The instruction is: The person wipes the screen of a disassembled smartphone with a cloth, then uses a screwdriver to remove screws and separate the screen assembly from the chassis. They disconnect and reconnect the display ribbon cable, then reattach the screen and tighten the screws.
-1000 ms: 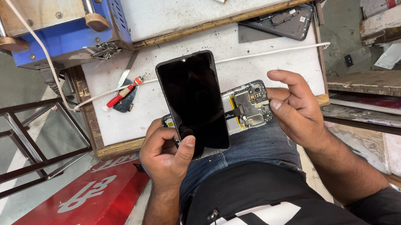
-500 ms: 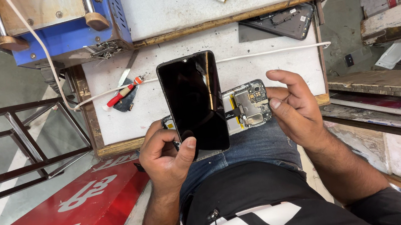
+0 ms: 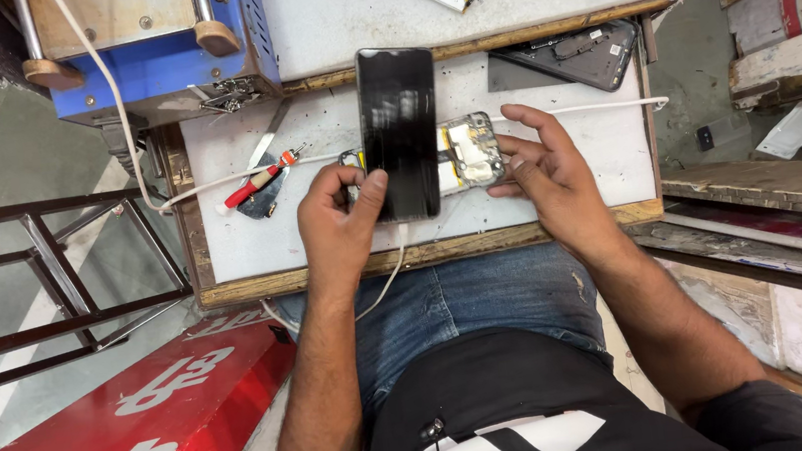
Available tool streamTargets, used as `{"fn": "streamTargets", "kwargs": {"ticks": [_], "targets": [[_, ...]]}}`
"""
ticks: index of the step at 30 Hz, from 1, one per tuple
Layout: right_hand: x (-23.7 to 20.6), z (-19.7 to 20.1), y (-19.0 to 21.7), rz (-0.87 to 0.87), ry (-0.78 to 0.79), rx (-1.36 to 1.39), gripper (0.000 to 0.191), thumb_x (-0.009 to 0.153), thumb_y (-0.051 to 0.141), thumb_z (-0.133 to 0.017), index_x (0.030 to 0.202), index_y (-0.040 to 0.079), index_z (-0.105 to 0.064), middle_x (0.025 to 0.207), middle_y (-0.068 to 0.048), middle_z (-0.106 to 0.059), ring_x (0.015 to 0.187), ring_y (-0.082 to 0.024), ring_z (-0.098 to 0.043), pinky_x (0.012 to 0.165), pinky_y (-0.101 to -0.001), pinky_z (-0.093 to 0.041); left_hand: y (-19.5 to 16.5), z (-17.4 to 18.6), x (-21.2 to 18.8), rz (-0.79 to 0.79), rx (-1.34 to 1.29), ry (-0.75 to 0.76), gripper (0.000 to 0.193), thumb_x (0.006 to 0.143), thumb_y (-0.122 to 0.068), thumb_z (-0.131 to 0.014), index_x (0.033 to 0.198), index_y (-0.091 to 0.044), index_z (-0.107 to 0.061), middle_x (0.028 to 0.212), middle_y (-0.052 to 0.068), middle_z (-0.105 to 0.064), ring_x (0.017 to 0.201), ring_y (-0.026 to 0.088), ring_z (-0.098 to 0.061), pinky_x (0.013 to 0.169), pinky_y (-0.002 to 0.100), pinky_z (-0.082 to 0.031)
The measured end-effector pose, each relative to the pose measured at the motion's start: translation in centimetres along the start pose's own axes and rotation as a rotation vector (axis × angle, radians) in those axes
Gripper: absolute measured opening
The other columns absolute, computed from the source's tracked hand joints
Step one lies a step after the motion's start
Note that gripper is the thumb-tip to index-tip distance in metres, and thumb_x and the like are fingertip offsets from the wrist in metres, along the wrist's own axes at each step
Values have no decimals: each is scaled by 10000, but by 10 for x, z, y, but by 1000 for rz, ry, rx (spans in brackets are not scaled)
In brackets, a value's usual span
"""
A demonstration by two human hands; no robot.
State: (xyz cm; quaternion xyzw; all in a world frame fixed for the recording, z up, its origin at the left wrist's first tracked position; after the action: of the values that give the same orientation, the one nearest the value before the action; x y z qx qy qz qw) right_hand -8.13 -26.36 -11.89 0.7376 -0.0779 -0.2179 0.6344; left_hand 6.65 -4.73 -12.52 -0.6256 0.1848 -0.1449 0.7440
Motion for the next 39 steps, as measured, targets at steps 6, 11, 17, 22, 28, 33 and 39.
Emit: {"fn": "streamTargets", "kwargs": {"ticks": [6, 11, 17, 22, 28, 33, 39], "targets": [[-4, 5, -9, -1, 22, 25, 543, 1057, -37, -437, 1570, 45, -277, 1460, -275, -544, 1157, -282, -692, 971, -372, -609, -9, 1, 4, -20, 204, -53, 249, 955, -245, -779, 904, -21, -682, 737, -41, -549, 640, 51, -414, 553, 236, -359], [-5, 7, -12, -9, 24, 18, 584, 1011, -48, -490, 1558, 19, -296, 1454, -263, -549, 1157, -279, -702, 993, -366, -606, -16, 0, 5, -51, 220, -57, 244, 959, -237, -767, 905, -12, -689, 753, -31, -590, 649, 60, -439, 566, 245, -389], [-10, 8, -12, 56, 19, 30, 512, 990, -48, -580, 1470, -41, -403, 1414, -256, -582, 1116, -253, -718, 925, -342, -619, -12, 1, 11, 167, 111, -69, 287, 973, -255, -725, 820, -14, -700, 560, -38, -513, 486, 37, -420, 435, 240, -324], [-14, 9, -15, 119, 39, 50, 428, 1012, -24, -609, 1416, -79, -477, 1310, -245, -659, 1117, -239, -725, 922, -326, -625, -10, 2, 17, 246, -34, -54, 327, 976, -269, -722, 775, -14, -687, 551, -47, -531, 442, 26, -451, 380, 215, -379], [-15, 8, -14, 109, 21, -7, 388, 1025, 4, -596, 1395, -77, -515, 1237, -233, -697, 1076, -225, -733, 899, -317, -634, -8, 2, 17, 271, -12, -34, 315, 978, -267, -712, 782, -21, -700, 556, -18, -554, 452, 53, -476, 398, 250, -395], [-16, 5, -8, 7, 30, -110, 354, 1041, 33, -549, 1384, -56, -541, 1284, -205, -679, 1065, -215, -733, 856, -293, -624, -24, 9, 2, -52, 259, -73, 209, 994, -219, -710, 956, -14, -726, 774, 41, -709, 688, 108, -637, 616, 300, -518], [-27, 6, 6, 41, 39, -334, 353, 1016, 43, -580, 1363, -23, -570, 1334, -189, -679, 1089, -186, -741, 860, -272, -622, -40, 54, -5, -153, 614, -223, 160, 1000, -167, -698, 1075, -31, -738, 1024, 136, -759, 855, 237, -736, 709, 338, -581]]}}
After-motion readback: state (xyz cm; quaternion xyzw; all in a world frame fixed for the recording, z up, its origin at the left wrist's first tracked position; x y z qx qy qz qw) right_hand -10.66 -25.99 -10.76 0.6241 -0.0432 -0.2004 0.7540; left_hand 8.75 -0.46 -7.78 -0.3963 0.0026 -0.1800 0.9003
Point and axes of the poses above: each hand's wrist, its own x-axis towards the middle knuckle, its own z-axis out of the back of the hand, y = z × x, the point moved 4 cm from there along x, towards the middle knuckle
